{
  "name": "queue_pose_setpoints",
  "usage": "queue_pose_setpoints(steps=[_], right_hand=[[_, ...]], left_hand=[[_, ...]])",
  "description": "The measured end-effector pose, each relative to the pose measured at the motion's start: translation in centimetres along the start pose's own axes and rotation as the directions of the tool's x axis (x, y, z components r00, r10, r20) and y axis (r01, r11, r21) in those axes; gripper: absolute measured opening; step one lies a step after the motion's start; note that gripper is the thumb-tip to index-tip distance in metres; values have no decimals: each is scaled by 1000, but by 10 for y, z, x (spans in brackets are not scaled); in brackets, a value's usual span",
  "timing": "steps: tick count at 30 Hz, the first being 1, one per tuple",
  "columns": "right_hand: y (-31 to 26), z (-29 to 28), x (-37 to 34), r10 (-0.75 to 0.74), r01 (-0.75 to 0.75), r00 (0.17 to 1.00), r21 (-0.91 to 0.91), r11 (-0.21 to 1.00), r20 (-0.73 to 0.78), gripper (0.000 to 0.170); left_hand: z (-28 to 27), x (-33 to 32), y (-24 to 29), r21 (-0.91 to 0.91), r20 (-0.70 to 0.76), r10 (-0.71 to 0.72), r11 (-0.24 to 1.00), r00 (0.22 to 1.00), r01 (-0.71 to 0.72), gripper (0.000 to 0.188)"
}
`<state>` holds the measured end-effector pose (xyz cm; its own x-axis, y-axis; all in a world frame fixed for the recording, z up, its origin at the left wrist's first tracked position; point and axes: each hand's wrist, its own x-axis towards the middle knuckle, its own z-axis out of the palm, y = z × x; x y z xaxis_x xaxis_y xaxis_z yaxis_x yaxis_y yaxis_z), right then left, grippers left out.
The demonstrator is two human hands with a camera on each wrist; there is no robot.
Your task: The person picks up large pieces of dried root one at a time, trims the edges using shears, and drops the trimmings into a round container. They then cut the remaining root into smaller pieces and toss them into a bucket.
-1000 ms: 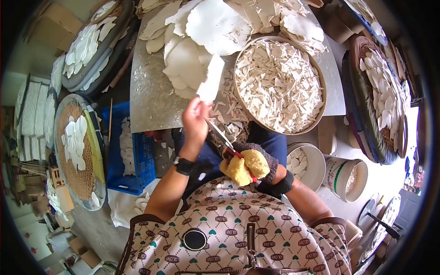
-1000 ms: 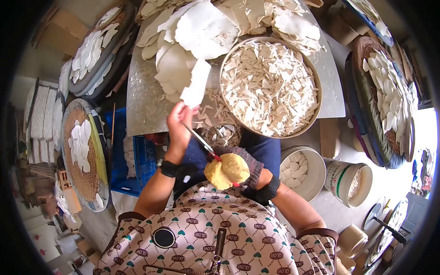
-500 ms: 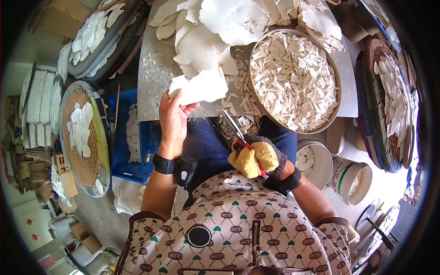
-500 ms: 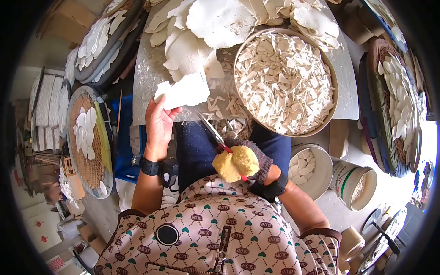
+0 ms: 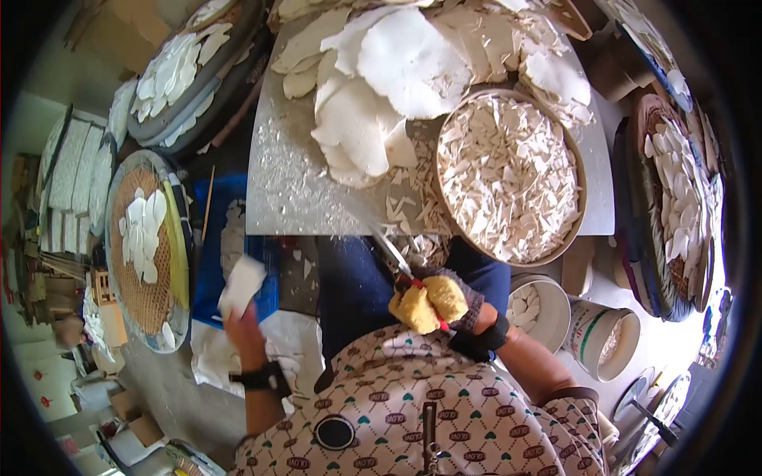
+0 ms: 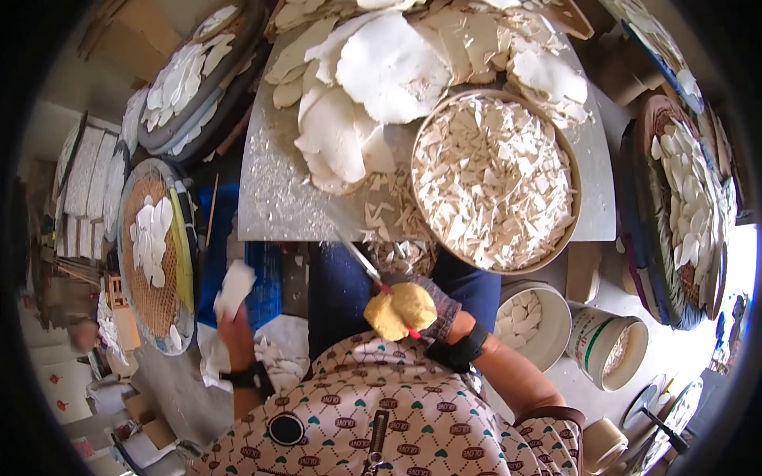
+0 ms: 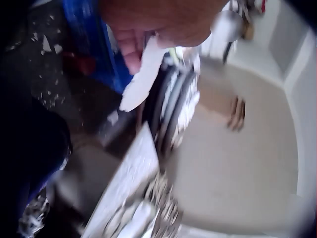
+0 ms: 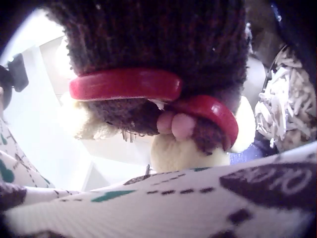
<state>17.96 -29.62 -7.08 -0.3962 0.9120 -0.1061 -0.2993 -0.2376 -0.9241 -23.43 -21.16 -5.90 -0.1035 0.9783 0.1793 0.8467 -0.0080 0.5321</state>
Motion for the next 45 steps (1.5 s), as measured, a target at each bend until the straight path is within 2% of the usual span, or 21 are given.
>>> queue_pose_setpoints(steps=[2,3,5,6,7,9,11,12,14,19,20,21,24,25,29,31,37,40,43,44,45], right_hand=[[2,2,1,100,-100,995,46,994,-15,28],[-20,5,6,-36,38,999,-176,984,20,27],[-23,11,13,-87,87,996,-173,981,6,27],[-29,13,14,-130,128,991,-219,967,5,28],[-16,12,12,-32,32,999,21,999,10,30],[-4,11,16,-48,46,999,69,997,21,31],[0,12,15,-43,42,999,73,996,2,31],[-7,12,11,-73,72,997,-41,997,-4,30],[-22,13,6,-131,125,991,-263,957,-3,30],[-38,11,-6,-33,8,993,-211,977,-116,25],[-31,9,-6,31,-47,990,-115,992,-139,24],[-29,9,-4,119,-93,985,192,977,-125,24],[-62,16,-2,25,-97,988,-482,871,-153,24],[-62,17,0,35,-115,988,-561,820,-153,24],[-46,6,-2,15,-87,984,-410,908,-176,27],[-32,0,-4,-136,74,982,-390,918,-134,26],[-35,2,0,-47,23,984,-138,990,-174,40],[-19,-3,-7,-84,48,982,-208,977,-167,37],[-25,-5,-7,-59,6,971,-224,975,-232,32],[-25,-5,-7,-17,-34,962,-183,982,-272,31],[-22,-2,-7,14,29,949,130,991,-315,26]], left_hand=[[-33,-42,-79,151,-132,-388,902,912,405,34],[-44,-57,-103,44,-187,-546,826,817,562,34],[-52,-58,-109,-349,-167,-737,666,655,659,35],[-48,-49,-105,-475,-135,-709,659,692,583,35],[-43,-34,-90,-575,-96,-648,656,755,490,36],[-26,7,-46,-711,-27,-381,657,924,250,37],[-7,47,18,-839,49,-120,534,992,106,39],[-2,67,70,-912,128,-199,361,972,194,38],[20,99,134,-861,150,-98,475,984,179,38],[82,148,215,-836,301,240,533,923,134,33],[99,158,218,-817,305,323,573,896,72,36],[117,167,223,-800,286,385,599,878,-1,36],[149,187,246,-568,231,444,784,866,-251,53],[146,188,261,-424,217,472,834,854,-354,60],[162,198,274,-53,140,595,802,791,-594,76],[156,204,280,15,270,563,809,781,-588,77],[150,218,273,46,313,545,809,778,-585,67],[145,241,245,-549,669,400,834,627,54,46],[85,205,258,-686,704,391,589,593,427,26],[75,193,255,-747,599,433,606,674,275,24],[67,182,251,-782,482,477,613,735,115,22]])
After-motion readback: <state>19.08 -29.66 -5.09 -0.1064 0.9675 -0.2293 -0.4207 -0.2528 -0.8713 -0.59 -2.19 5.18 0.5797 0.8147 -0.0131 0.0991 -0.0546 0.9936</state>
